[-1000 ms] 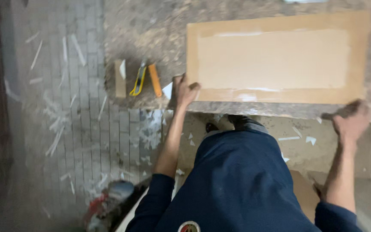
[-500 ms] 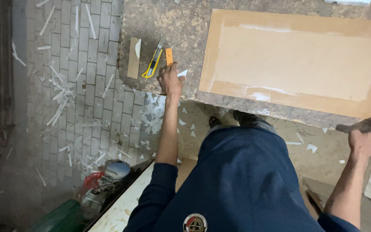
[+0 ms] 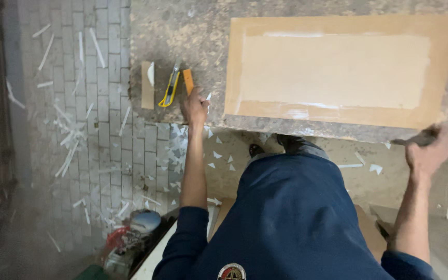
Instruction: The person works on a rectangular mat board with a white border on a workbench. They press and smooth the board surface, peel and position a strip of white tape along the board's edge, press the tape down firmly along all sides, then use a triangular ruler and utility knife to score along the taped edge.
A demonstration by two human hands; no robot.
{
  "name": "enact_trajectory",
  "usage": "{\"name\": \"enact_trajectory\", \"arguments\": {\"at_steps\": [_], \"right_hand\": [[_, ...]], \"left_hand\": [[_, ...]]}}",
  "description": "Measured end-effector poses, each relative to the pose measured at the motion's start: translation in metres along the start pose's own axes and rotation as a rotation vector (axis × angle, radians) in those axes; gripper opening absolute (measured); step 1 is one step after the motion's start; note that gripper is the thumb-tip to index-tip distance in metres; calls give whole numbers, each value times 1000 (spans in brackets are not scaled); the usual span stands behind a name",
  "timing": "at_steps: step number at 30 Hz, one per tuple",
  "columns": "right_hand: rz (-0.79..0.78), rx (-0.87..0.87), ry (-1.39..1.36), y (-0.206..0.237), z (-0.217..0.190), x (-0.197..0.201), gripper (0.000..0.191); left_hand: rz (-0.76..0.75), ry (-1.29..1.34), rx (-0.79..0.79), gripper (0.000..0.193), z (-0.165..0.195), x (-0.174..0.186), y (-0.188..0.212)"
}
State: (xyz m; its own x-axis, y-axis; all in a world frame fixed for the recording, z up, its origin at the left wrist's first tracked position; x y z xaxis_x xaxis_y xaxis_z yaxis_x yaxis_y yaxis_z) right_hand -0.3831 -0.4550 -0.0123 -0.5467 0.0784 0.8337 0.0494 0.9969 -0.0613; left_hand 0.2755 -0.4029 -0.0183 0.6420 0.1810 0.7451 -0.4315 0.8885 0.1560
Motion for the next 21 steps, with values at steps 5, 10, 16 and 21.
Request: {"name": "enact_trajectory", "arguments": {"at_steps": [5, 10, 16, 21], "right_hand": [[40, -12, 51, 5, 5, 4, 36], [64, -28, 100, -16, 17, 3, 49], [94, 337, 4, -149, -54, -25, 49], [-97, 550, -291, -314, -154, -67, 40]], "left_hand": [[-141, -213, -333, 25, -1, -18, 34], [-556, -205, 85, 22, -102, -35, 105], [-204, -533, 324, 44, -148, 14, 177], [-202, -228, 501, 47, -162, 5, 196]]}}
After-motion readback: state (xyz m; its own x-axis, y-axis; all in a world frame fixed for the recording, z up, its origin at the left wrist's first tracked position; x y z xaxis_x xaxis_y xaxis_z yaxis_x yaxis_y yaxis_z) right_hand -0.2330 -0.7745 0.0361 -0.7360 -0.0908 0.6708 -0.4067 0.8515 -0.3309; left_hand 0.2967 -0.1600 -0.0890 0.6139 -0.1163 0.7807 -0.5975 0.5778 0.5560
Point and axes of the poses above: each hand's wrist, its own y-axis away from the middle knuckle, its own x-axis out of the back of the hand, z = x × y, the point moved 10 cm from there along -y, towards the middle knuckle, and after that the axes turned 9 degrees about -z, right-handed, at the moved point
